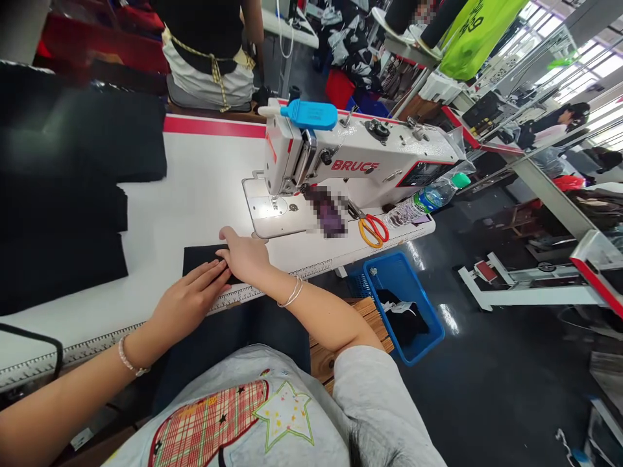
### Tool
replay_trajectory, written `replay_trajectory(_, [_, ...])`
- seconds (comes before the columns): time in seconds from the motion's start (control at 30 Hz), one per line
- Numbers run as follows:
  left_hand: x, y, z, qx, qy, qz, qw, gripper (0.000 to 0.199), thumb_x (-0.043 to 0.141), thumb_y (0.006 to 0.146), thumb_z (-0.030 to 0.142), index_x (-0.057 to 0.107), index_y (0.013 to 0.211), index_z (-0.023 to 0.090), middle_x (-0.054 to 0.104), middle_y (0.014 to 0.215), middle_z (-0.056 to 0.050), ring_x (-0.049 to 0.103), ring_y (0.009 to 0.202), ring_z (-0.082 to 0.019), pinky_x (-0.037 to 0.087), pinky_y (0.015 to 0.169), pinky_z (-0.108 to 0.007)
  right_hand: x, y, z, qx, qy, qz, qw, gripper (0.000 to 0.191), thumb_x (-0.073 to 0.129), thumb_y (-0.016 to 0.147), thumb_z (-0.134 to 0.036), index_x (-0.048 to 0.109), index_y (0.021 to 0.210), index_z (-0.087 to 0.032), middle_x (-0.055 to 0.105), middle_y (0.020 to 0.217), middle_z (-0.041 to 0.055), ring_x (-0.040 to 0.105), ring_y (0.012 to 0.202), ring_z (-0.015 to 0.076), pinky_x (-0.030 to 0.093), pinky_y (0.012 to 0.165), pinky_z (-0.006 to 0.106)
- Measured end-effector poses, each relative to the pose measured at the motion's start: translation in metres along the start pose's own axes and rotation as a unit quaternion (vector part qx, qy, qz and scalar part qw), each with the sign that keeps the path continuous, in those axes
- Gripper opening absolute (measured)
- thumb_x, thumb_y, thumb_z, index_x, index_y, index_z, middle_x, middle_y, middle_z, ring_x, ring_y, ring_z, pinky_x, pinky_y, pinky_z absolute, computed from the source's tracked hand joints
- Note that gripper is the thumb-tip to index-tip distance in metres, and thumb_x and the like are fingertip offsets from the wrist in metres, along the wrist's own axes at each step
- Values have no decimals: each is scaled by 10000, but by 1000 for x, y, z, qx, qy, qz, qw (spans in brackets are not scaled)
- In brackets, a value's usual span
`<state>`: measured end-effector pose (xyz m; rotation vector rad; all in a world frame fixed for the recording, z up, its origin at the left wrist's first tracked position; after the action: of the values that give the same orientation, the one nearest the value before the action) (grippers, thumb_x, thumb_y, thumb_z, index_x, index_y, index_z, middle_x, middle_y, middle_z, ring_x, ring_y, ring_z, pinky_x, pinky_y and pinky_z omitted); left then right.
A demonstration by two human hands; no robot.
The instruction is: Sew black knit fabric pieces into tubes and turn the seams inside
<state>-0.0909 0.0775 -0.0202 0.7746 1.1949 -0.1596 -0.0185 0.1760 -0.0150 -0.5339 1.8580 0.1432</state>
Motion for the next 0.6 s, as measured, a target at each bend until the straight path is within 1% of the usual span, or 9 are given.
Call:
replay_trajectory(0.1, [-3, 0, 2, 15, 19, 15, 1000, 305, 500, 948, 246, 692, 1144, 113, 688, 1191, -170, 645, 1134, -297, 530, 1003, -448, 1, -2, -3, -11, -37, 4, 999, 194, 456, 991, -402, 537, 1061, -240, 709, 799, -19, 648, 766, 176, 390, 631, 253])
replay_trajectory(0.17, [-6, 1, 4, 19, 31, 28, 999, 285, 506, 944, 235, 701, 1113, 113, 706, 1151, -160, 656, 1116, -297, 538, 995, -445, 3, -2, -6, -17, -62, -1, 998, 245, 378, 1019, -387, 562, 999, -225, 723, 838, 6, 664, 781, 181, 415, 638, 263])
replay_trajectory(0.27, [-9, 3, 6, 24, 36, 36, 998, 255, 502, 940, 197, 711, 1059, 113, 722, 1101, -152, 666, 1099, -292, 538, 1000, -442, 8, -1, -12, -24, -103, -10, 994, 290, 312, 1033, -345, 563, 1030, -201, 731, 883, 56, 689, 785, 200, 456, 631, 284])
replay_trajectory(0.37, [-11, 3, 8, 28, 31, 38, 998, 237, 503, 927, 159, 711, 1024, 102, 719, 1091, -175, 665, 1101, -297, 534, 1008, -445, 12, 1, -19, -40, -130, -26, 990, 246, 333, 1017, -288, 546, 1060, -173, 730, 890, 95, 709, 786, 230, 486, 607, 307])
replay_trajectory(0.43, [-12, 2, 9, 34, 32, 41, 998, 233, 502, 920, 141, 705, 1024, 92, 707, 1114, -192, 657, 1115, -308, 534, 1007, -450, 13, 3, -22, -47, -133, -49, 989, 179, 388, 984, -229, 545, 1035, -157, 729, 877, 110, 715, 795, 240, 497, 602, 311])
replay_trajectory(0.5, [-14, 2, 10, 35, 30, 42, 998, 236, 492, 921, 127, 698, 1030, 93, 699, 1130, -193, 646, 1136, -313, 534, 1008, -453, 12, 6, -24, -49, -130, -68, 988, 119, 446, 940, -174, 549, 997, -150, 728, 860, 115, 717, 794, 235, 501, 604, 303])
replay_trajectory(0.6, [-14, 1, 9, 21, 9, 38, 999, 226, 493, 924, 127, 690, 1033, 107, 700, 1119, -179, 629, 1164, -309, 526, 1024, -459, 10, 10, -25, -49, -126, -79, 988, 97, 475, 906, -139, 552, 965, -151, 726, 845, 109, 715, 767, 225, 498, 600, 295])
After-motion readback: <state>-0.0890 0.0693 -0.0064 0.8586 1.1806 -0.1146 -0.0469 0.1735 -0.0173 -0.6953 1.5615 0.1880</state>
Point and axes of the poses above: each hand's wrist, its own y-axis towards the middle knuckle, its own x-axis out of the palm, z = x × y, the point moved 8 cm from there along y, towards the middle knuckle
